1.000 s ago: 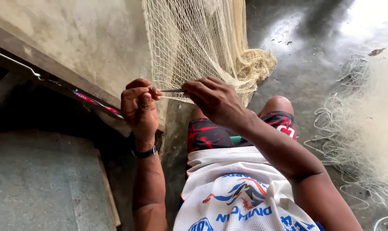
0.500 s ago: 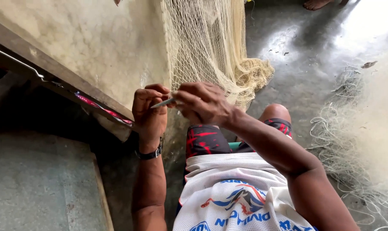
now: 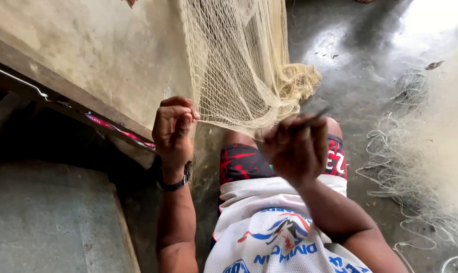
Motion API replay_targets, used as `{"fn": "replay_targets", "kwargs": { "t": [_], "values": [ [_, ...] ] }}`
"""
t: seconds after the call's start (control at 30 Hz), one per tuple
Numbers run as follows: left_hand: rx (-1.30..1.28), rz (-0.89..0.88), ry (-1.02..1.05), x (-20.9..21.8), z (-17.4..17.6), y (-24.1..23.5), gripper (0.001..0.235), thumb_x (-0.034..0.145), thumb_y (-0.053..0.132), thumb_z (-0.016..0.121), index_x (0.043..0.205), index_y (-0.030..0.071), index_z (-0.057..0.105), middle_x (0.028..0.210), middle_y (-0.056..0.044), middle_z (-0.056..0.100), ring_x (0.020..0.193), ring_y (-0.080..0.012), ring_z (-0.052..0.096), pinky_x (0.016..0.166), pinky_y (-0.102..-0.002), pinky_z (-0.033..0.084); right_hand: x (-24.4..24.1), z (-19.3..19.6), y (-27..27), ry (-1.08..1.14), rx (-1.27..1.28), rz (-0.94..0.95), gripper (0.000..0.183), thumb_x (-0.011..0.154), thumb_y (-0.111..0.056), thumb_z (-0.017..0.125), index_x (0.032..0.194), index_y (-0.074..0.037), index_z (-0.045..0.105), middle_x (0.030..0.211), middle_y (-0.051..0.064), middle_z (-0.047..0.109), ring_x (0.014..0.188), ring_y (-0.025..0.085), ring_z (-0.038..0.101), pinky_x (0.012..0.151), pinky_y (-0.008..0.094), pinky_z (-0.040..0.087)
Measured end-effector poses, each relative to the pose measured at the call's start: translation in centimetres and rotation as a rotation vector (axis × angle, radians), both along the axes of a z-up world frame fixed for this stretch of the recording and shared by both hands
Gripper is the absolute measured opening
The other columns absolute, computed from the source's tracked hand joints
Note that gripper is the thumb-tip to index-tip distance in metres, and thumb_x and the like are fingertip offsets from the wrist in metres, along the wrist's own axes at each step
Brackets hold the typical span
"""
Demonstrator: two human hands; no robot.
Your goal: The person sits on a low stool and uses a small knife to cut and manipulate the mesh of a large fishing net. They repeatedly pull threads, cut sections, and adjust the net's position while working on a specific area.
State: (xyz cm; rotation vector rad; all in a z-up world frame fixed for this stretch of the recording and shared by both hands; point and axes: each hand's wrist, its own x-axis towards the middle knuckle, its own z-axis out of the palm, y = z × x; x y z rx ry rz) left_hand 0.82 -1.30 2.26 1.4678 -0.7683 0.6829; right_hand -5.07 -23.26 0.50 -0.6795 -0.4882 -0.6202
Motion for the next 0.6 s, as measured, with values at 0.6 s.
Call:
{"fn": "replay_targets", "kwargs": {
  "t": [0.6],
  "values": [
    [0.316,0.277,-0.046,-1.7,1.2,1.4,0.009,0.103,0.007,0.057,0.104,0.002,0.064,0.114,-0.016,0.060,0.108,-0.0253,0.063,0.092,-0.036,0.058,-4.8,-0.2,1.3,-0.225,-1.089,0.322,0.024,0.108,-0.013,0.044,0.127,-0.002,0.053,0.091,0.014,0.058,0.068,0.034,0.056,0.063,0.040,0.047]
  ]
}}
